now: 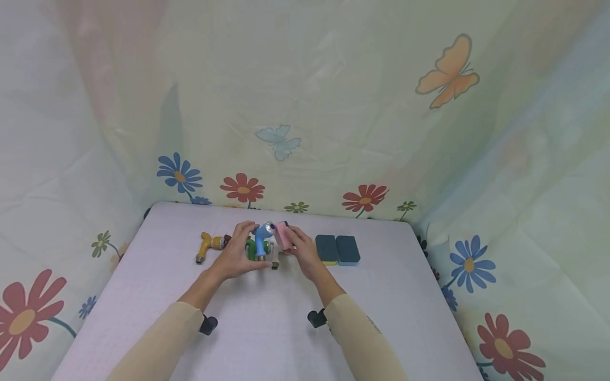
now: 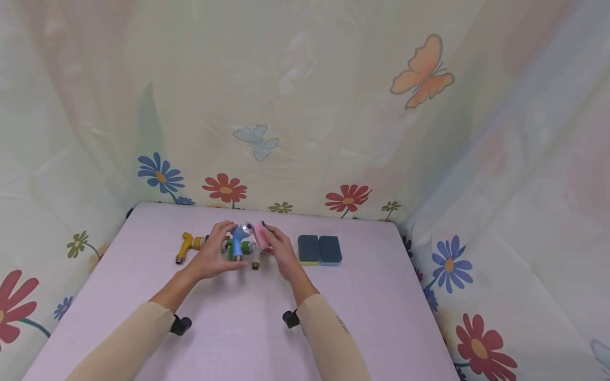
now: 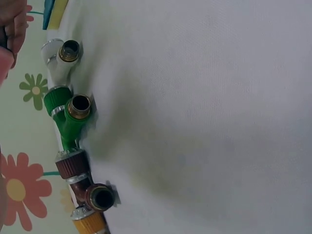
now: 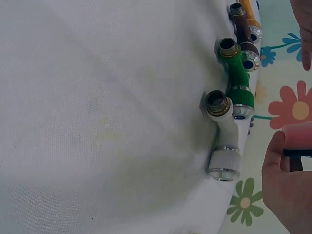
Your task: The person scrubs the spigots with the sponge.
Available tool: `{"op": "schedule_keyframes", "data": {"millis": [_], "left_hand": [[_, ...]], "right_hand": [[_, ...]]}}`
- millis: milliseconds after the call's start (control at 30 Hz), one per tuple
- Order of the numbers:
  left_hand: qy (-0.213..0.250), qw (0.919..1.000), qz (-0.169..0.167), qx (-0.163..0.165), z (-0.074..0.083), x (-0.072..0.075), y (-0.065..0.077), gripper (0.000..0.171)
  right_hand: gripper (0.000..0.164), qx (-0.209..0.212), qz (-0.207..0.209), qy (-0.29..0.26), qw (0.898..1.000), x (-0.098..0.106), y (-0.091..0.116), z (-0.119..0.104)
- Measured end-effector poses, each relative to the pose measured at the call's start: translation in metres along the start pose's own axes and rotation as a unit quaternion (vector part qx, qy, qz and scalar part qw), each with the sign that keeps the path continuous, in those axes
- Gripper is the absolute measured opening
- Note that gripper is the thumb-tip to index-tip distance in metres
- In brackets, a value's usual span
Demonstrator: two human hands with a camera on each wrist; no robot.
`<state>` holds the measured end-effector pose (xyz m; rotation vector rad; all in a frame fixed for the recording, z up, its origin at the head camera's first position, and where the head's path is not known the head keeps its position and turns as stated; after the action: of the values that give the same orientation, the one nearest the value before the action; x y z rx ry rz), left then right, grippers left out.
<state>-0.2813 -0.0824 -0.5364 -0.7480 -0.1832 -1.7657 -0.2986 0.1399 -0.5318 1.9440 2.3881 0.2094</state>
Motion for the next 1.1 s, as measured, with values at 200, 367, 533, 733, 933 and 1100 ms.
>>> {"op": "schedule_keyframes", "data": {"millis": [200,367,533,733,933,1100], "left_hand": [[0.029,0.9996,-0.002,-0.007,0.001,-0.003,0.0,0.098],[0.039,0.9992,0.003,-0.004,0.002,-0.003,-0.001,0.105],[0.001,0.9997,0.006,-0.024,0.002,-0.002,-0.002,0.125],[-0.046,0.9982,-0.008,-0.037,0.004,-0.001,-0.005,0.126],[-0.033,0.998,-0.036,-0.04,0.006,-0.002,-0.004,0.126],[0.007,0.9978,-0.056,-0.036,0.008,-0.001,-0.002,0.12]], "right_hand": [[0.061,0.0,-0.025,-0.025,0.999,-0.007,-0.001,-0.001],[0.061,0.007,-0.026,-0.027,0.999,-0.008,-0.005,0.002],[0.06,0.013,-0.027,-0.009,1.0,-0.009,-0.004,0.0],[0.053,0.014,-0.019,0.033,0.999,-0.012,-0.002,-0.005],[0.052,0.007,-0.006,0.065,0.998,-0.011,-0.001,-0.004],[0.053,0.0,-0.004,0.076,0.997,-0.01,-0.001,-0.003]]}}
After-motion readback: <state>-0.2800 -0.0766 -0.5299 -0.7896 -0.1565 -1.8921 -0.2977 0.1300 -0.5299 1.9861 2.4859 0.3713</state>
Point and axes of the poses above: each hand's wrist, its own y-axis away from the middle knuckle, its own x-axis out of the back of the hand, z = x × y, the point moved 2 cm from there along -y, towards the middle knuckle, and after that the axes turned 2 degrees about y, right-handed, at the moved point
